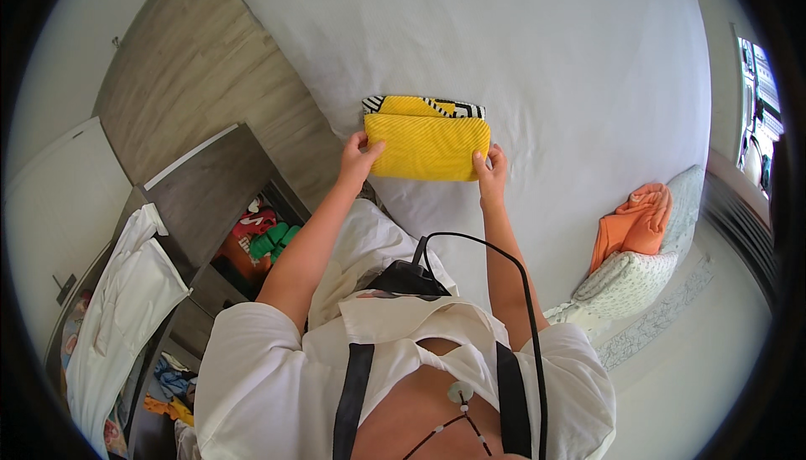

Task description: The person takes a shirt from a closet shelf, spreads it out on a bed, folds the sides inward, folds it in half, and places it back onto a shelf inside the closet.

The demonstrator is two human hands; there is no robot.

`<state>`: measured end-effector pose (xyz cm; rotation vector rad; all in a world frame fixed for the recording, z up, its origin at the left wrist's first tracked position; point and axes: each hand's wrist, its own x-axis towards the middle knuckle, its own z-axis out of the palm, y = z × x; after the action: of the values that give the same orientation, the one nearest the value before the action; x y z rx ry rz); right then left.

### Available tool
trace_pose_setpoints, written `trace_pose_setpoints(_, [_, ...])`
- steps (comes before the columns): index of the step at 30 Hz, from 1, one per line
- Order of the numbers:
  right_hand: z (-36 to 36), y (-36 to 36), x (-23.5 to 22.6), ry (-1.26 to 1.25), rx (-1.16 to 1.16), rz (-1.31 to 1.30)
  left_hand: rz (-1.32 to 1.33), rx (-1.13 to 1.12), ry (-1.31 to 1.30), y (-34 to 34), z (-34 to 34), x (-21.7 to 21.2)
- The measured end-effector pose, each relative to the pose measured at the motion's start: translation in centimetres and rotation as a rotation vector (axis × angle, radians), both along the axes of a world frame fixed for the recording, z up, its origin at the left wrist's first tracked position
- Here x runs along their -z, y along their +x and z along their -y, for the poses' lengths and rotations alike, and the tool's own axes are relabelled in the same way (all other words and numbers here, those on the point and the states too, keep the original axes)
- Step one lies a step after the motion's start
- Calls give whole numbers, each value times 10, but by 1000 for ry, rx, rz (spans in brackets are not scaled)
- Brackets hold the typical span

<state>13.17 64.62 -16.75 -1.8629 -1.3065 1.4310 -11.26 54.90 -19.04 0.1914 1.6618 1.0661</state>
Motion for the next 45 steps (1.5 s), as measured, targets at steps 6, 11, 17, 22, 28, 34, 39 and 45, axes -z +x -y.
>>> trace_pose_setpoints(6, [-31, -14, -2, 227, -133, 126, -782, 127, 91, -12, -16, 23])
trace_pose_setpoints(11, [-72, -40, 15, 205, -39, 118, -771, -2, -37, -21, -59, 50])
trace_pose_setpoints(17, [-70, -55, 35, 217, -133, 424, -930, -48, -70, -11, -75, 38])
trace_pose_setpoints(22, [-70, -53, 37, 192, -29, 404, -1234, 691, 436, 30, -66, -24])
trace_pose_setpoints(28, [-51, -80, -10, 732, -657, 718, -1116, 850, 190, 45, -65, -12])
trace_pose_setpoints(34, [-39, -69, 14, 482, -838, 778, -1245, 849, -26, 14, -64, -1])
trace_pose_setpoints(39, [-41, -75, 36, 445, -900, 826, -1252, 957, -45, 4, -59, 32])
trace_pose_setpoints(45, [-56, -58, 32, 493, -852, 549, -1136, 756, 147, -11, -60, 24])
